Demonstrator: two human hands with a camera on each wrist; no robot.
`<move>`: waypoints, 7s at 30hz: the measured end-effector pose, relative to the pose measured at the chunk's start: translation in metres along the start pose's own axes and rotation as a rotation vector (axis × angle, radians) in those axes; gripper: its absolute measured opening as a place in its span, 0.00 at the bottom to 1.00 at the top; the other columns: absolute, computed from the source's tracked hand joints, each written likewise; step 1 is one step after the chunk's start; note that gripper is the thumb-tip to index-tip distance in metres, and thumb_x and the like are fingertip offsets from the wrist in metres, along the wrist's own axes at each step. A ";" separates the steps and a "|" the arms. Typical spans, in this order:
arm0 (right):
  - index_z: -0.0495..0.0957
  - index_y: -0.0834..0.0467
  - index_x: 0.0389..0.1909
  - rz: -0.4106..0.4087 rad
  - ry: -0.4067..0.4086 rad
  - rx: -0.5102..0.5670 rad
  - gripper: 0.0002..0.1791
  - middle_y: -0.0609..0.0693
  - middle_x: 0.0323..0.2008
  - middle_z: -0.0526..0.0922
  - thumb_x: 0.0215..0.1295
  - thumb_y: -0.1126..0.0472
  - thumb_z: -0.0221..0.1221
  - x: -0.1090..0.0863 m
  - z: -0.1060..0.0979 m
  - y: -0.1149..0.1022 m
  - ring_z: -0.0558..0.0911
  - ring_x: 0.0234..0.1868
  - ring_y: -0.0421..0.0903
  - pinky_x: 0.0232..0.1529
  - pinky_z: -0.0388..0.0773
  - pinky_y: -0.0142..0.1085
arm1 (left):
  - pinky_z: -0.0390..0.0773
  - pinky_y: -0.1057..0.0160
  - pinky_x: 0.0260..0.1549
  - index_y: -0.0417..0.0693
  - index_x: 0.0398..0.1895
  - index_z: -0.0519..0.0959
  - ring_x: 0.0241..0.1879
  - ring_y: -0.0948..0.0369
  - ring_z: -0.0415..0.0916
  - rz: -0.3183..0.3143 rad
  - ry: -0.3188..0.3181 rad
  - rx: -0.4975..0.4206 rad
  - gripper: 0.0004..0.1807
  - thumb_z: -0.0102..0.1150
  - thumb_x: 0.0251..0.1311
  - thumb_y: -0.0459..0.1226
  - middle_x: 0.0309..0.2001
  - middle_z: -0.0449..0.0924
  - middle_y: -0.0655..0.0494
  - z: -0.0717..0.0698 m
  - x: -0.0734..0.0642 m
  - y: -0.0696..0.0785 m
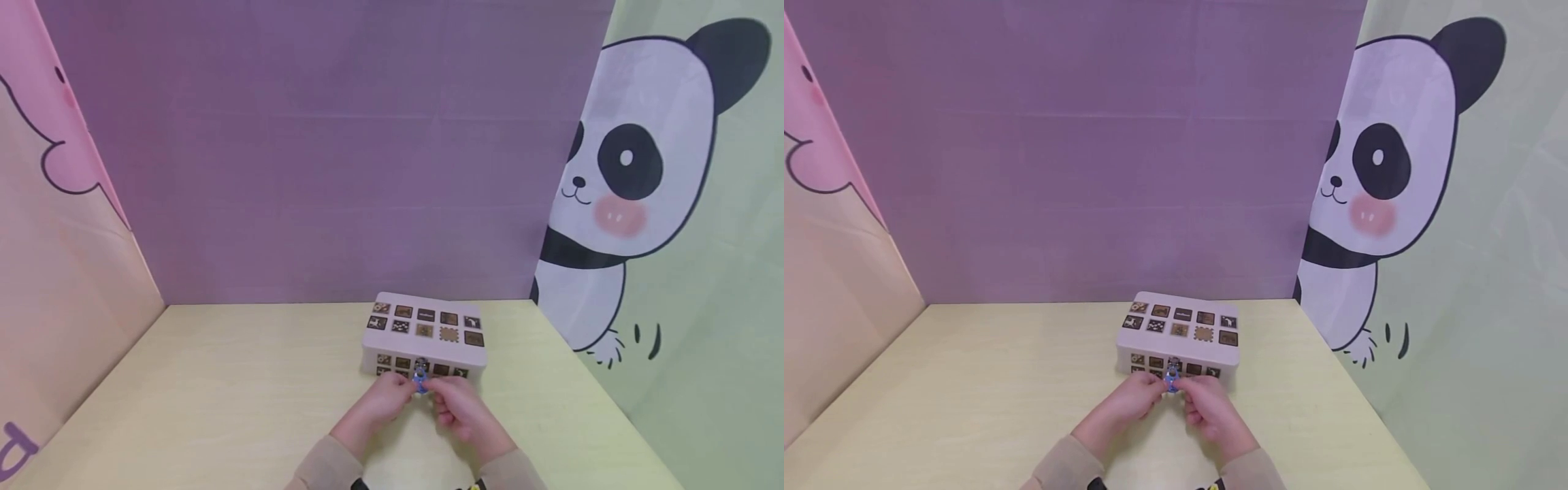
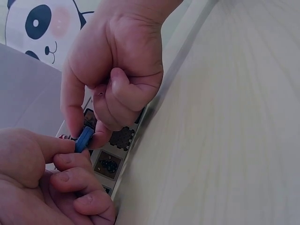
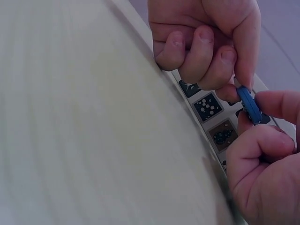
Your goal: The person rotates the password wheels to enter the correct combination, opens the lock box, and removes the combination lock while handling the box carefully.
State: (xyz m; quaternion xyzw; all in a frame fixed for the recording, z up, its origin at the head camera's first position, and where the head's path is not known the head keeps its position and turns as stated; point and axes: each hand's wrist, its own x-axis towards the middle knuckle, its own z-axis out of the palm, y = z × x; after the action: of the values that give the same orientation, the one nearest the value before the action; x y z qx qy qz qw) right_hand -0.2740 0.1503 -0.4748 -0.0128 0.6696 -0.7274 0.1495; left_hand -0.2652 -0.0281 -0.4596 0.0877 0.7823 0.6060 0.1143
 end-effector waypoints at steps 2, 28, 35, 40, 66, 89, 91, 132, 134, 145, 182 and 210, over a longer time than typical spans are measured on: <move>0.79 0.66 0.43 -0.005 0.007 -0.001 0.12 0.41 0.19 0.63 0.68 0.60 0.61 0.000 0.001 0.000 0.60 0.17 0.35 0.16 0.57 0.25 | 0.55 0.71 0.11 0.39 0.22 0.73 0.13 0.68 0.54 0.006 0.002 -0.004 0.18 0.54 0.73 0.37 0.15 0.62 0.64 0.001 0.000 0.000; 0.79 0.64 0.41 0.007 0.033 -0.023 0.12 0.40 0.18 0.65 0.70 0.58 0.60 0.000 0.003 0.000 0.61 0.17 0.35 0.16 0.59 0.26 | 0.55 0.71 0.11 0.36 0.24 0.75 0.13 0.68 0.54 0.002 0.000 0.006 0.18 0.53 0.73 0.37 0.16 0.62 0.64 0.001 0.003 -0.003; 0.79 0.64 0.41 0.017 0.037 -0.035 0.13 0.40 0.18 0.64 0.70 0.56 0.60 0.002 0.002 0.001 0.61 0.17 0.36 0.17 0.59 0.26 | 0.56 0.71 0.11 0.33 0.26 0.76 0.13 0.68 0.55 0.008 -0.005 0.004 0.18 0.53 0.73 0.37 0.15 0.62 0.63 -0.001 0.004 -0.004; 0.80 0.62 0.39 0.027 0.039 0.000 0.13 0.40 0.17 0.64 0.70 0.54 0.60 0.004 0.001 0.002 0.60 0.17 0.35 0.16 0.57 0.26 | 0.56 0.71 0.11 0.42 0.21 0.73 0.13 0.68 0.54 0.009 -0.002 0.005 0.18 0.53 0.73 0.37 0.15 0.62 0.64 -0.001 0.004 -0.003; 0.77 0.56 0.30 0.034 -0.013 0.043 0.11 0.39 0.16 0.63 0.71 0.55 0.60 0.003 -0.004 0.001 0.60 0.16 0.35 0.17 0.56 0.25 | 0.56 0.71 0.11 0.42 0.22 0.73 0.14 0.68 0.55 -0.003 0.006 0.031 0.18 0.53 0.73 0.37 0.16 0.63 0.63 -0.001 0.002 -0.002; 0.79 0.64 0.41 0.002 0.011 0.001 0.10 0.40 0.18 0.64 0.69 0.60 0.60 0.005 -0.002 0.005 0.61 0.17 0.34 0.16 0.58 0.25 | 0.56 0.71 0.12 0.50 0.18 0.69 0.13 0.68 0.54 0.006 -0.004 0.031 0.20 0.52 0.74 0.37 0.15 0.61 0.64 0.000 0.004 -0.002; 0.79 0.64 0.41 0.002 0.015 0.004 0.10 0.40 0.18 0.64 0.69 0.60 0.60 0.005 -0.001 0.005 0.61 0.17 0.34 0.16 0.58 0.25 | 0.56 0.71 0.12 0.50 0.18 0.69 0.13 0.68 0.54 0.002 -0.003 0.031 0.20 0.52 0.74 0.37 0.15 0.61 0.64 0.000 0.003 -0.001; 0.79 0.60 0.35 -0.003 0.027 -0.032 0.10 0.40 0.16 0.63 0.69 0.56 0.60 0.005 0.001 0.005 0.60 0.17 0.36 0.17 0.58 0.26 | 0.54 0.71 0.11 0.32 0.26 0.76 0.12 0.67 0.54 0.003 -0.006 0.045 0.19 0.52 0.73 0.37 0.14 0.61 0.64 0.000 0.004 -0.004; 0.80 0.60 0.35 -0.001 0.022 -0.022 0.10 0.40 0.16 0.62 0.69 0.56 0.61 0.006 0.001 0.005 0.59 0.17 0.36 0.17 0.57 0.26 | 0.54 0.71 0.11 0.34 0.25 0.76 0.13 0.67 0.54 0.003 -0.006 0.043 0.18 0.52 0.73 0.37 0.14 0.61 0.64 0.000 0.005 -0.005; 0.79 0.57 0.31 0.021 0.000 0.048 0.12 0.39 0.16 0.63 0.72 0.54 0.60 0.003 -0.002 0.002 0.59 0.16 0.35 0.17 0.56 0.26 | 0.55 0.71 0.11 0.33 0.27 0.78 0.13 0.68 0.54 0.001 -0.002 0.047 0.18 0.52 0.73 0.37 0.15 0.62 0.63 -0.001 0.004 -0.004; 0.80 0.63 0.41 0.005 -0.004 -0.021 0.13 0.40 0.18 0.63 0.69 0.56 0.62 0.004 -0.003 0.004 0.60 0.16 0.35 0.16 0.57 0.26 | 0.54 0.71 0.11 0.35 0.24 0.76 0.13 0.67 0.53 0.001 -0.005 0.036 0.18 0.51 0.74 0.37 0.15 0.62 0.63 0.001 0.002 -0.003; 0.79 0.63 0.40 -0.005 0.040 -0.019 0.11 0.40 0.18 0.63 0.68 0.58 0.61 0.003 0.003 0.004 0.60 0.17 0.35 0.17 0.58 0.26 | 0.54 0.70 0.11 0.46 0.19 0.71 0.12 0.67 0.54 -0.005 -0.008 0.048 0.20 0.51 0.74 0.37 0.14 0.61 0.63 0.001 0.004 -0.004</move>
State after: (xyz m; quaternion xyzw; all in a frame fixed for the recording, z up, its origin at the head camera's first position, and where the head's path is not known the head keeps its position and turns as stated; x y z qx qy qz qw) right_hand -0.2757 0.1465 -0.4788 -0.0014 0.6794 -0.7214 0.1340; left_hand -0.2688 -0.0267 -0.4637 0.0908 0.7965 0.5862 0.1170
